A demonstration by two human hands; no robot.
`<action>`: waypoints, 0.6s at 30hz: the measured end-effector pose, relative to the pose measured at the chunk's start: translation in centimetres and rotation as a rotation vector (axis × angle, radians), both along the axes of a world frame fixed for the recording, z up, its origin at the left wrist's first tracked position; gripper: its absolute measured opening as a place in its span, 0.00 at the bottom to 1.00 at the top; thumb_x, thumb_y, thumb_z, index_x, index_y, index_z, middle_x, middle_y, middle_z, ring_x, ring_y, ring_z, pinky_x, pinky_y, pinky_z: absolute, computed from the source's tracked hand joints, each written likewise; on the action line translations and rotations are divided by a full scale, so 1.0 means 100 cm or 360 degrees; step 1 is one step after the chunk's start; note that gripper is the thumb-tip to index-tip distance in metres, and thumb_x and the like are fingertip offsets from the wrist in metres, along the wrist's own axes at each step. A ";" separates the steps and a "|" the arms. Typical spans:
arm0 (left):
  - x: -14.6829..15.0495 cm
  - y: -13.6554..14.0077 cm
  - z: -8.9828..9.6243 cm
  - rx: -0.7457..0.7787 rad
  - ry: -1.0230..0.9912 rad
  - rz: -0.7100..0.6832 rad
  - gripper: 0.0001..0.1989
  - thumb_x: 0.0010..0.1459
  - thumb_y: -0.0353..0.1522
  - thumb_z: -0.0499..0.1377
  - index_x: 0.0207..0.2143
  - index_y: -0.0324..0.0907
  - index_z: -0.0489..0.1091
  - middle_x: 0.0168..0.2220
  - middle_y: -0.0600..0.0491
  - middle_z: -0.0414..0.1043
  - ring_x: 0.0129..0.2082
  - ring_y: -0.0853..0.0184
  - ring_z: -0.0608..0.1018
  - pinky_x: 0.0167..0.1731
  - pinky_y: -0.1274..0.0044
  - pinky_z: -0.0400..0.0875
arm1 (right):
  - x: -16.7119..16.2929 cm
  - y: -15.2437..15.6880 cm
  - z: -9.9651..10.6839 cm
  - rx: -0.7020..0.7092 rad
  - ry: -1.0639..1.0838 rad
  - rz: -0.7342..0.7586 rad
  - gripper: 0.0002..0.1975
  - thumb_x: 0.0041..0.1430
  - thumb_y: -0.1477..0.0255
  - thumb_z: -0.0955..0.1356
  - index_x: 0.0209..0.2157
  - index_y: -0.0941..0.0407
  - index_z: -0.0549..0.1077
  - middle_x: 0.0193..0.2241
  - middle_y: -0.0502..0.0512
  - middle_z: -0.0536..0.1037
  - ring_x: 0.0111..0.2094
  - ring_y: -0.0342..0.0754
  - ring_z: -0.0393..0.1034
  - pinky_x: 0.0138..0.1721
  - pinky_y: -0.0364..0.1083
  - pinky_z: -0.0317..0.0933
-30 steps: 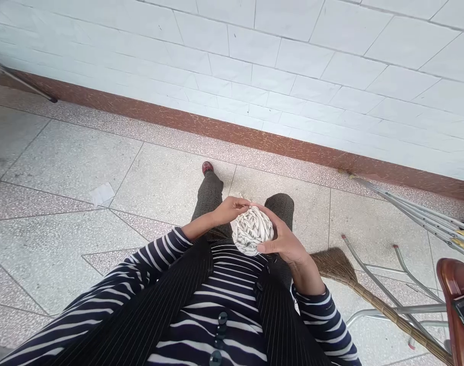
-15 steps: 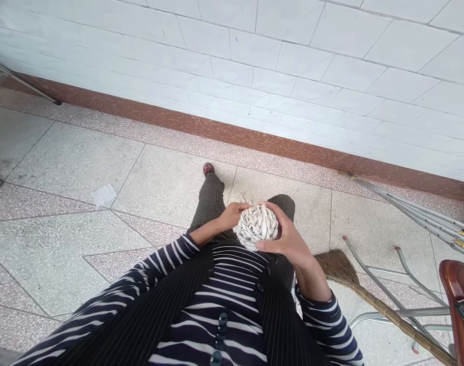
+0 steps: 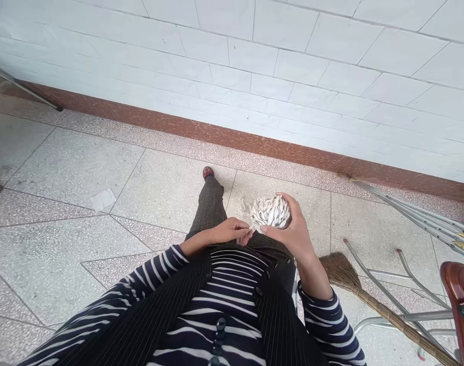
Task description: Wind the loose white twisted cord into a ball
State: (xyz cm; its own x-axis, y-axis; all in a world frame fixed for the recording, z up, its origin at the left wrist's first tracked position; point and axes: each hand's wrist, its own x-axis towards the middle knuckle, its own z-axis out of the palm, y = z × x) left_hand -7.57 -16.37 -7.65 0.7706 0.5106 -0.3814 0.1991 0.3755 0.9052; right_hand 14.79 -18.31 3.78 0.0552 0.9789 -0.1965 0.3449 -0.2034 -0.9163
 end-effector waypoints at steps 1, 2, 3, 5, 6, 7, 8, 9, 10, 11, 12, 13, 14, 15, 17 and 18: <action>-0.002 -0.002 0.003 0.0016 0.0037 -0.0009 0.12 0.64 0.37 0.56 0.32 0.38 0.73 0.25 0.54 0.74 0.25 0.72 0.75 0.30 0.82 0.69 | -0.001 0.003 -0.003 0.0035 -0.0101 -0.0043 0.45 0.40 0.57 0.80 0.60 0.49 0.68 0.59 0.59 0.70 0.59 0.62 0.66 0.62 0.63 0.61; -0.004 -0.003 0.006 0.0061 0.0085 -0.0017 0.13 0.64 0.37 0.55 0.31 0.38 0.72 0.25 0.55 0.74 0.25 0.72 0.75 0.30 0.82 0.69 | -0.002 0.007 -0.007 0.0078 -0.0193 -0.0087 0.44 0.39 0.57 0.80 0.59 0.50 0.68 0.59 0.60 0.69 0.60 0.63 0.65 0.63 0.64 0.60; -0.006 -0.004 0.010 0.0136 0.0138 -0.0026 0.13 0.64 0.37 0.55 0.30 0.38 0.71 0.24 0.55 0.73 0.25 0.72 0.74 0.30 0.82 0.68 | -0.004 0.010 -0.011 0.0123 -0.0278 -0.0127 0.44 0.39 0.57 0.79 0.59 0.51 0.68 0.59 0.61 0.69 0.60 0.63 0.64 0.64 0.64 0.59; -0.008 -0.002 0.017 0.0341 0.0245 -0.0059 0.15 0.65 0.37 0.55 0.27 0.39 0.69 0.23 0.56 0.72 0.25 0.73 0.73 0.30 0.82 0.65 | -0.011 0.017 -0.017 0.0213 -0.0395 -0.0192 0.44 0.38 0.57 0.79 0.58 0.54 0.69 0.59 0.63 0.68 0.61 0.64 0.63 0.64 0.65 0.58; -0.009 -0.001 0.020 0.0447 0.0291 -0.0081 0.16 0.65 0.38 0.56 0.25 0.39 0.68 0.23 0.56 0.72 0.24 0.73 0.72 0.30 0.82 0.64 | -0.014 0.019 -0.019 0.0258 -0.0409 -0.0219 0.44 0.38 0.57 0.79 0.58 0.55 0.69 0.58 0.64 0.68 0.61 0.64 0.63 0.65 0.65 0.57; -0.009 0.000 0.023 0.0538 0.0332 -0.0098 0.18 0.66 0.38 0.55 0.24 0.39 0.67 0.22 0.57 0.71 0.24 0.74 0.71 0.29 0.82 0.62 | -0.017 0.020 -0.020 0.0303 -0.0398 -0.0236 0.44 0.38 0.57 0.79 0.58 0.55 0.68 0.58 0.64 0.68 0.61 0.63 0.63 0.65 0.65 0.57; -0.009 0.001 0.025 0.0606 0.0373 -0.0102 0.19 0.66 0.39 0.55 0.24 0.40 0.66 0.22 0.57 0.71 0.24 0.74 0.71 0.29 0.82 0.61 | -0.019 0.020 -0.020 0.0346 -0.0368 -0.0247 0.44 0.39 0.57 0.78 0.58 0.55 0.68 0.59 0.64 0.68 0.61 0.63 0.63 0.65 0.65 0.57; -0.009 0.002 0.026 0.0659 0.0416 -0.0088 0.20 0.67 0.40 0.54 0.24 0.40 0.66 0.22 0.57 0.71 0.24 0.73 0.70 0.29 0.82 0.60 | -0.020 0.020 -0.019 0.0379 -0.0320 -0.0253 0.44 0.40 0.57 0.79 0.59 0.54 0.67 0.59 0.63 0.68 0.61 0.62 0.63 0.65 0.65 0.57; -0.010 0.003 0.026 0.0704 0.0463 -0.0062 0.20 0.67 0.40 0.53 0.24 0.40 0.66 0.22 0.57 0.71 0.24 0.73 0.70 0.29 0.82 0.60 | -0.020 0.018 -0.018 0.0395 -0.0247 -0.0255 0.44 0.41 0.57 0.79 0.59 0.53 0.67 0.60 0.62 0.68 0.62 0.62 0.63 0.65 0.64 0.57; -0.011 0.003 0.024 0.0749 0.0511 -0.0029 0.20 0.68 0.41 0.52 0.24 0.40 0.67 0.22 0.56 0.71 0.24 0.72 0.70 0.29 0.81 0.59 | -0.019 0.017 -0.017 0.0389 -0.0146 -0.0249 0.44 0.42 0.56 0.79 0.60 0.52 0.66 0.61 0.62 0.68 0.62 0.62 0.63 0.65 0.64 0.58; -0.012 0.003 0.021 0.0792 0.0548 0.0004 0.20 0.68 0.41 0.51 0.25 0.40 0.68 0.23 0.56 0.72 0.25 0.72 0.70 0.30 0.81 0.59 | -0.017 0.014 -0.016 0.0363 -0.0023 -0.0236 0.44 0.43 0.56 0.79 0.60 0.51 0.66 0.61 0.61 0.68 0.62 0.61 0.64 0.64 0.63 0.60; -0.014 0.004 0.017 0.0828 0.0563 0.0035 0.20 0.69 0.41 0.51 0.27 0.40 0.69 0.25 0.55 0.73 0.27 0.71 0.71 0.31 0.81 0.60 | -0.014 0.011 -0.015 0.0320 0.0113 -0.0217 0.44 0.43 0.56 0.80 0.61 0.50 0.65 0.62 0.61 0.68 0.62 0.61 0.65 0.64 0.62 0.61; -0.016 0.004 0.013 0.0849 0.0556 0.0068 0.21 0.69 0.42 0.49 0.28 0.40 0.71 0.27 0.54 0.74 0.28 0.70 0.72 0.32 0.81 0.60 | -0.010 0.008 -0.015 0.0266 0.0253 -0.0190 0.45 0.43 0.56 0.80 0.61 0.49 0.65 0.62 0.60 0.68 0.61 0.61 0.66 0.63 0.61 0.63; -0.018 0.005 0.008 0.0857 0.0534 0.0109 0.22 0.69 0.42 0.48 0.30 0.40 0.72 0.29 0.54 0.75 0.30 0.70 0.73 0.33 0.81 0.61 | -0.007 0.004 -0.015 0.0207 0.0388 -0.0159 0.45 0.42 0.56 0.81 0.61 0.49 0.65 0.61 0.60 0.68 0.61 0.61 0.67 0.63 0.60 0.64; -0.023 0.007 -0.002 0.0848 0.0511 0.0188 0.22 0.69 0.43 0.48 0.31 0.40 0.73 0.30 0.53 0.75 0.31 0.69 0.73 0.34 0.80 0.62 | -0.002 -0.004 -0.013 0.0109 0.0612 -0.0088 0.47 0.39 0.56 0.82 0.61 0.48 0.65 0.61 0.59 0.69 0.61 0.61 0.68 0.63 0.59 0.64; -0.025 0.009 -0.006 0.0846 0.0529 0.0214 0.22 0.69 0.43 0.48 0.30 0.39 0.73 0.28 0.54 0.74 0.30 0.69 0.72 0.34 0.80 0.62 | -0.001 -0.008 -0.012 0.0065 0.0702 -0.0036 0.48 0.38 0.55 0.82 0.61 0.48 0.65 0.61 0.59 0.70 0.61 0.62 0.68 0.64 0.59 0.64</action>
State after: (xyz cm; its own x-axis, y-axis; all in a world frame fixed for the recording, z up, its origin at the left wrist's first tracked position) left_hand -10.06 -15.45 -8.28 0.5709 0.7797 -0.2571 0.4835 -0.0663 0.8728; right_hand 14.65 -19.16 2.62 -0.0038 0.9859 -0.1671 -0.0852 -0.1668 -0.9823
